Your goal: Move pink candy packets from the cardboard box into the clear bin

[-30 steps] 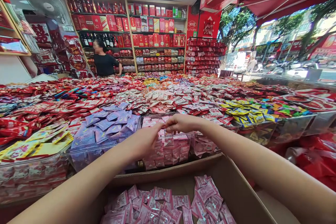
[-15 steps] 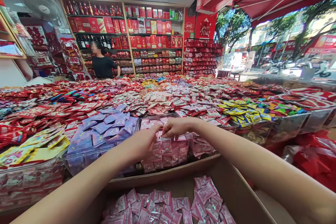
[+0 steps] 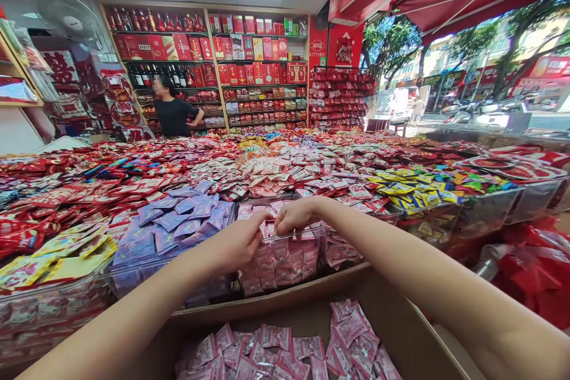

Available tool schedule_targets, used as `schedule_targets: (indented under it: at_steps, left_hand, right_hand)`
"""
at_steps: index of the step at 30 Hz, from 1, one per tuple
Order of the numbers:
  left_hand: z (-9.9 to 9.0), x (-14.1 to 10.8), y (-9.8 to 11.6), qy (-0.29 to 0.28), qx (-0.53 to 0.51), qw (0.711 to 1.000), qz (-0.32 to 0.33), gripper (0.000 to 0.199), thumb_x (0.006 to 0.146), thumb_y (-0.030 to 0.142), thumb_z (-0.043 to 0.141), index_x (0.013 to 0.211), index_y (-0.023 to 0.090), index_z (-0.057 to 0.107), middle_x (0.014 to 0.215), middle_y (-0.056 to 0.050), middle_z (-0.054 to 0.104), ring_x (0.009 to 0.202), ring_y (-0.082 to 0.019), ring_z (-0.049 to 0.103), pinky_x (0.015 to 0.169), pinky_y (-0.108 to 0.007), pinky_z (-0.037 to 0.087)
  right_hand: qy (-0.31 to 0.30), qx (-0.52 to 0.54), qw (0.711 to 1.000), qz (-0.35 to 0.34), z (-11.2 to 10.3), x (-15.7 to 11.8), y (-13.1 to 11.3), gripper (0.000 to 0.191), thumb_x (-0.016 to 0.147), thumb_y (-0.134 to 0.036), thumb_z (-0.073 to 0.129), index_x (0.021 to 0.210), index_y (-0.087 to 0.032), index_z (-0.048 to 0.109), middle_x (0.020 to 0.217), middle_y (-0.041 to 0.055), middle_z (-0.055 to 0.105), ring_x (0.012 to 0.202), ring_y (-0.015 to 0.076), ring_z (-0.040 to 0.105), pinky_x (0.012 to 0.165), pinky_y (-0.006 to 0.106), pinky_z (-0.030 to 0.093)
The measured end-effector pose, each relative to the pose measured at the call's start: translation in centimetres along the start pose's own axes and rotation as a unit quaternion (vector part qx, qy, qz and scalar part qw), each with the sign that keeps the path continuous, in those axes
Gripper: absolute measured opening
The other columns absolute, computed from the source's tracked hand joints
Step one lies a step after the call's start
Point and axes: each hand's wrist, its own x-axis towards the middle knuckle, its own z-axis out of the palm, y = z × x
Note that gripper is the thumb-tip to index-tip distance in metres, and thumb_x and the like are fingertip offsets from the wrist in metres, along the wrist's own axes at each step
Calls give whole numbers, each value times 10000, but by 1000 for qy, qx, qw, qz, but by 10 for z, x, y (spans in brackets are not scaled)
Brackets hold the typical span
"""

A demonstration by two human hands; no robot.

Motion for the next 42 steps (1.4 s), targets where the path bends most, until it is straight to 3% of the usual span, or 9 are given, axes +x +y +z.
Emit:
schedule_targets:
  at_steps: [4,9,12,14,20,26,42]
  left_hand:
    - [0,-1,-2,-3,-23,1000,-2,287,827,200,305,1101,169,385,794,-39,604,742,-184,558,623,-260,415]
    - [1,-2,-1,-23,-54,998,16,332,826,217,348,1156,186,352,1006,-62,594,876,-165,555,757,-257,416]
    - [2,-1,-1,-29,-54,998,18,501,795,197,405,1264,186,230,1143,-87,541,1000,-186,515,844,-289,385]
    - [3,0,-2,-32,-51,998,19,514,801,217,399,1280,194,214,1187,-94,515,1041,-197,494,872,-309,369]
    - [3,5,0,-50,-35,997,38,451,755,187,429,1201,203,360,1157,-81,545,999,-207,519,839,-301,388]
    - [5,7,2,-31,-14,999,41,423,722,117,393,1144,142,412,743,-29,617,672,-173,554,624,-247,412]
    - [2,9,2,-57,8,997,54,477,679,75,410,1145,176,416,708,5,591,641,-150,538,577,-217,397]
  right_hand:
    - [1,5,1000,-5,-1,-1,3,155,690,-225,513,572,-132,475,518,-75,395,448,42,418,540,219,458]
    - [16,-1,1000,-13,2,-5,4,412,660,-523,524,720,-116,540,704,-8,506,571,81,526,582,243,470]
    - [26,-26,999,-18,5,-6,3,520,635,-587,511,837,-111,563,861,54,549,629,104,560,604,256,472]
    - [27,-46,998,-18,7,-7,2,572,625,-612,501,896,-113,570,919,81,562,641,117,572,607,266,473]
    - [40,-113,993,-16,13,-13,1,648,612,-640,487,962,-102,579,876,107,603,642,157,592,598,292,467]
    - [54,-152,987,-17,16,-20,0,654,612,-656,468,927,-97,593,827,98,618,643,155,590,582,262,456]
    - [91,-266,959,-19,20,-22,0,487,642,-590,493,743,-126,602,646,20,577,568,115,478,502,216,328]
